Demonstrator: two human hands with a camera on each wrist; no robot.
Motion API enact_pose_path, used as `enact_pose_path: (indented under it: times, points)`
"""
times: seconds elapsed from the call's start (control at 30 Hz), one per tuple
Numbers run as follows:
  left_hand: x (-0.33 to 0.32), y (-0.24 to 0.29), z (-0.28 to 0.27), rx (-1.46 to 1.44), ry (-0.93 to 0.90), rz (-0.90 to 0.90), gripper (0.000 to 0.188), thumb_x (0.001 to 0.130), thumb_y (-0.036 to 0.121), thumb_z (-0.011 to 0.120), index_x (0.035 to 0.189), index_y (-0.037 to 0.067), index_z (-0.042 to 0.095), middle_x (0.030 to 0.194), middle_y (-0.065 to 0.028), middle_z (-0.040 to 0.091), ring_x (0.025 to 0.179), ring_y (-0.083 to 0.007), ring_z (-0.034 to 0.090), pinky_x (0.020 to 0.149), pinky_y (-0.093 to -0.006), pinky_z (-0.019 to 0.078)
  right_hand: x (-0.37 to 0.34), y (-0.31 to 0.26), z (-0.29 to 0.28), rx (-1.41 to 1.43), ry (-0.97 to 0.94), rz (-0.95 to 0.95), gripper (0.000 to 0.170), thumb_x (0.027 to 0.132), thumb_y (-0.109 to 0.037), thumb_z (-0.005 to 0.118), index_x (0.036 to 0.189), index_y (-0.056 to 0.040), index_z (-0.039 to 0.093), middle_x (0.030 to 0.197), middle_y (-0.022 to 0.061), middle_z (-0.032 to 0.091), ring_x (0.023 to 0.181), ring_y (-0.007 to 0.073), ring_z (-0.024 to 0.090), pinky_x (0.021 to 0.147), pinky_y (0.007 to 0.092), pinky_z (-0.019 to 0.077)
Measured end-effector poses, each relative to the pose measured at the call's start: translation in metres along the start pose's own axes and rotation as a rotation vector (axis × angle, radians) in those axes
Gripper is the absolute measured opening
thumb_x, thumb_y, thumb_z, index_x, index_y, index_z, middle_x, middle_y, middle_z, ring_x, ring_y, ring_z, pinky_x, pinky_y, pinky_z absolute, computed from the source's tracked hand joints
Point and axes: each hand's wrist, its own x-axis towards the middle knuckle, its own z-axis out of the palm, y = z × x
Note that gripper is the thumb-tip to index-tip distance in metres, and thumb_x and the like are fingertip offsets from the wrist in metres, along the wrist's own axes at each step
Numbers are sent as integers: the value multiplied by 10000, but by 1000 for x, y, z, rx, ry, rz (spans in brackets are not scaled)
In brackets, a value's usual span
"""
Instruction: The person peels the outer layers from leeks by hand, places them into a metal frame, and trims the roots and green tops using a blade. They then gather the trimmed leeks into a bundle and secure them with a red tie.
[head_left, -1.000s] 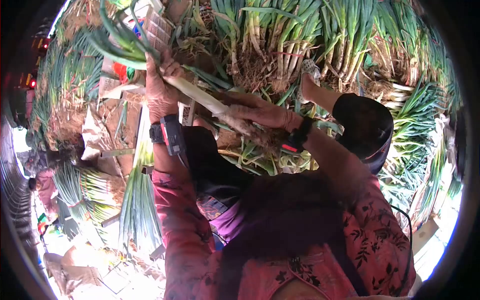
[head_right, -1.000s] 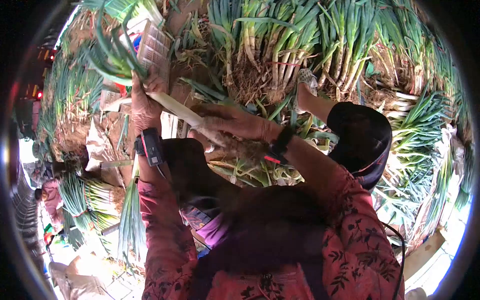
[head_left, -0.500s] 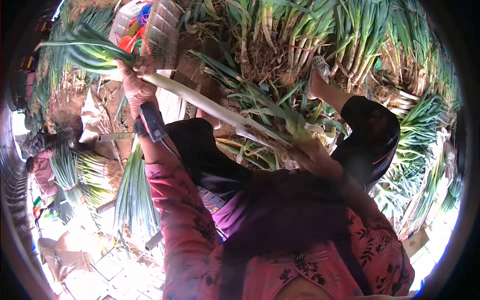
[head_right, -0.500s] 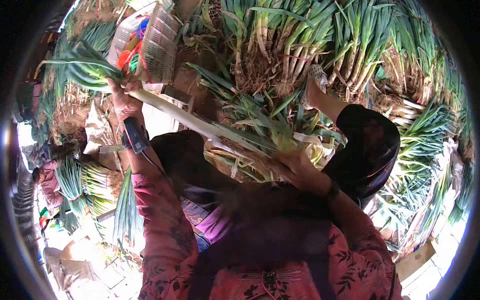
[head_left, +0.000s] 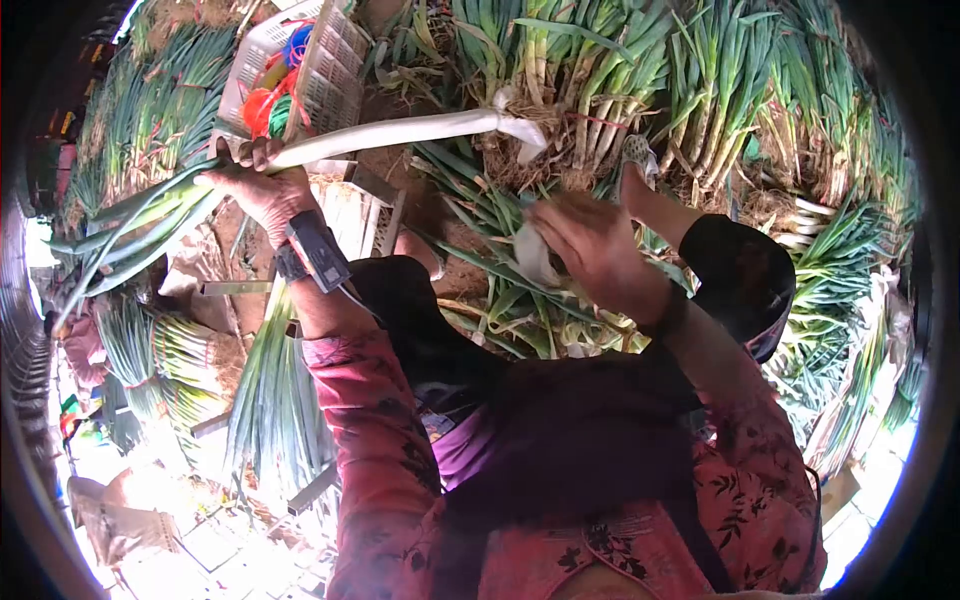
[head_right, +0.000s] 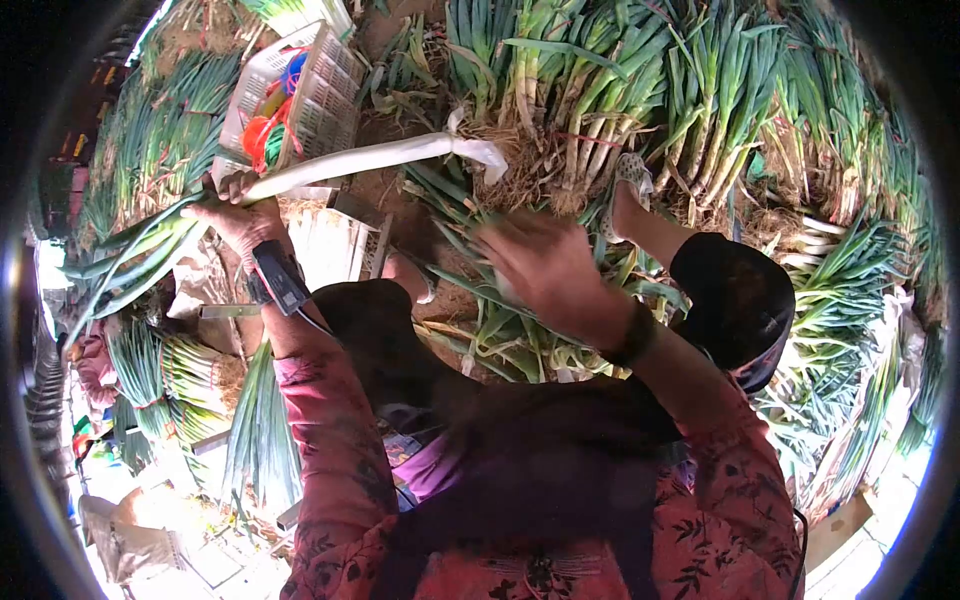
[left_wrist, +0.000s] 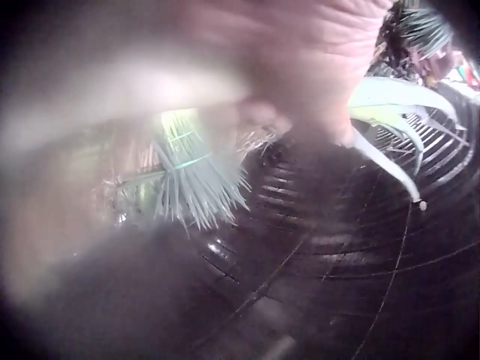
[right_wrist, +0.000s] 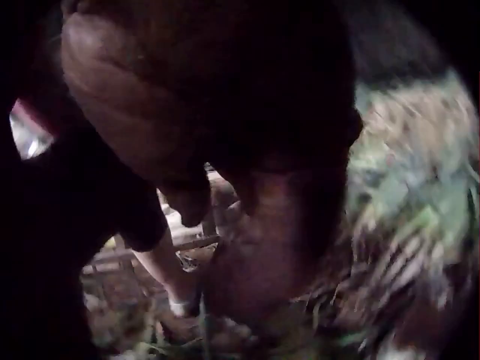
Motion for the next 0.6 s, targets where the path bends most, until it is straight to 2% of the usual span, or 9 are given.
enact_pose_path:
  times: [0.07,0.17,0.27,0.33,0.4,0.47,0.53,0.57,0.6]
  points:
    - [-11,-8,17,-25,-3,-30,604,851,710,459,908,112,513,577,38,414,482,-90,395,477,-241,388,49,-6,7,-76,330,-100,324,810,-77,665,1122,-23,597,1001,131,604,903,297,592,777,401,497]
    - [-17,-19,13,29,75,-65,565,871,689,475,842,125,472,580,29,412,499,-93,406,518,-235,427,104,-5,33,-282,490,-164,306,775,-109,651,1070,-52,596,1020,65,559,952,268,530,801,382,455]
    - [-16,-24,11,18,157,-107,518,917,637,460,840,125,465,608,27,420,497,-105,399,518,-254,425,119,10,44,-290,422,-188,293,762,-122,658,1043,-65,601,1021,48,532,986,253,501,839,392,428]
    - [-15,-24,5,1,251,-111,476,947,594,454,857,127,465,638,28,429,490,-108,389,502,-262,410,120,15,39,-298,444,-249,246,760,-130,661,999,-89,616,909,45,520,912,243,531,789,384,450]
    - [-15,-22,-3,25,216,-185,465,955,586,439,864,131,472,658,14,442,518,-117,411,501,-265,406,114,19,31,-171,303,-232,161,788,-137,645,944,-97,633,840,48,523,823,246,559,727,368,473]
    - [-12,-24,-9,-11,157,-198,464,941,591,468,878,132,481,671,14,451,536,-125,422,504,-268,410,109,18,30,-137,323,-172,103,823,-147,637,910,-93,642,833,56,558,783,266,580,695,361,491]
    - [-17,-25,-4,45,192,-192,463,927,593,496,896,130,492,680,16,456,534,-126,416,509,-275,414,104,22,30,-6,227,-78,113,845,-163,647,931,-90,647,896,65,589,824,292,591,717,359,501]
    - [-18,-21,-1,48,206,-207,456,920,587,514,904,131,502,684,19,457,533,-134,414,512,-282,418,97,27,24,225,83,79,205,837,-199,675,993,-72,638,948,79,603,882,289,592,774,372,500]
    - [-15,-18,-1,81,153,-181,444,929,576,508,918,132,503,683,18,456,534,-148,416,522,-295,430,88,29,19,219,84,87,205,837,-199,675,993,-72,638,948,79,603,882,289,592,774,372,500]
